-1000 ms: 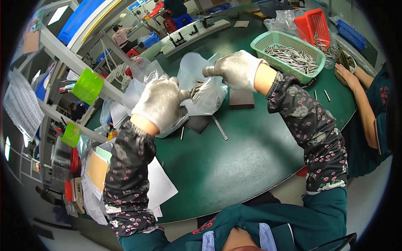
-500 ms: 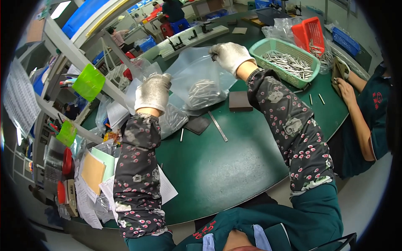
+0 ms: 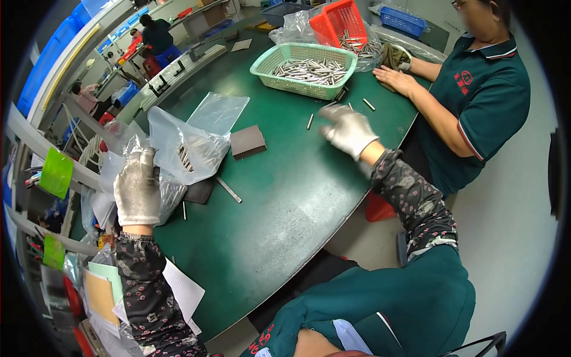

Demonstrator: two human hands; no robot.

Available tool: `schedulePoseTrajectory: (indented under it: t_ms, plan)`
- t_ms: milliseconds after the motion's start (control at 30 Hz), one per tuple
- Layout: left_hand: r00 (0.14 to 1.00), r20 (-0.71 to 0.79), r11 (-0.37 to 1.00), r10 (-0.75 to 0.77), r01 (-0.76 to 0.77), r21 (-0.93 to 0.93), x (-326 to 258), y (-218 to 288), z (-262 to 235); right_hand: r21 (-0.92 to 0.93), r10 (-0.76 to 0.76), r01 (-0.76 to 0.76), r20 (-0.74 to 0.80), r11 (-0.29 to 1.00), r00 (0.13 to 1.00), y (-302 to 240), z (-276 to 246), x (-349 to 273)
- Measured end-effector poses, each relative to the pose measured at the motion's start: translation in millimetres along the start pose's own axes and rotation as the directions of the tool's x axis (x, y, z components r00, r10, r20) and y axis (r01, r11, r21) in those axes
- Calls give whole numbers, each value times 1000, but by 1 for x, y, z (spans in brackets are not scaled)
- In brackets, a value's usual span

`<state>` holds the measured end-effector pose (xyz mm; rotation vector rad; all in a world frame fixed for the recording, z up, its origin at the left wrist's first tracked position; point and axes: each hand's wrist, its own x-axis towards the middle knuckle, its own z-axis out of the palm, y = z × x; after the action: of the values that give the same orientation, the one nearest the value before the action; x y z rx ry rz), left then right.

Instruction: The recorder is organizing small metal pins into straight rows on a flat workbench surface.

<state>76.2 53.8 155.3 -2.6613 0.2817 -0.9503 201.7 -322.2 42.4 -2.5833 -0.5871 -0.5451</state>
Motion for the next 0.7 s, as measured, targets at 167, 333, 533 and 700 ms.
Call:
schedulePoseTrajectory:
  t_ms: [167, 333, 533, 700]
  plan:
    - [950, -313, 999, 17, -7, 32, -14, 25, -25, -332, 469, -428, 51, 841, 882, 79, -5, 21]
    - [945, -268, 976, 189, -210, -51, -40, 72, -26, -280, 446, -404, 104, 871, 889, 100, 24, 50]
    - [976, -123, 923, 181, -212, -322, -71, 116, -6, -238, 532, -497, 116, 834, 839, 72, 36, 73]
    - [991, -110, 898, 71, -111, -426, -91, 132, 14, -191, 615, -587, 159, 787, 772, 68, 32, 83]
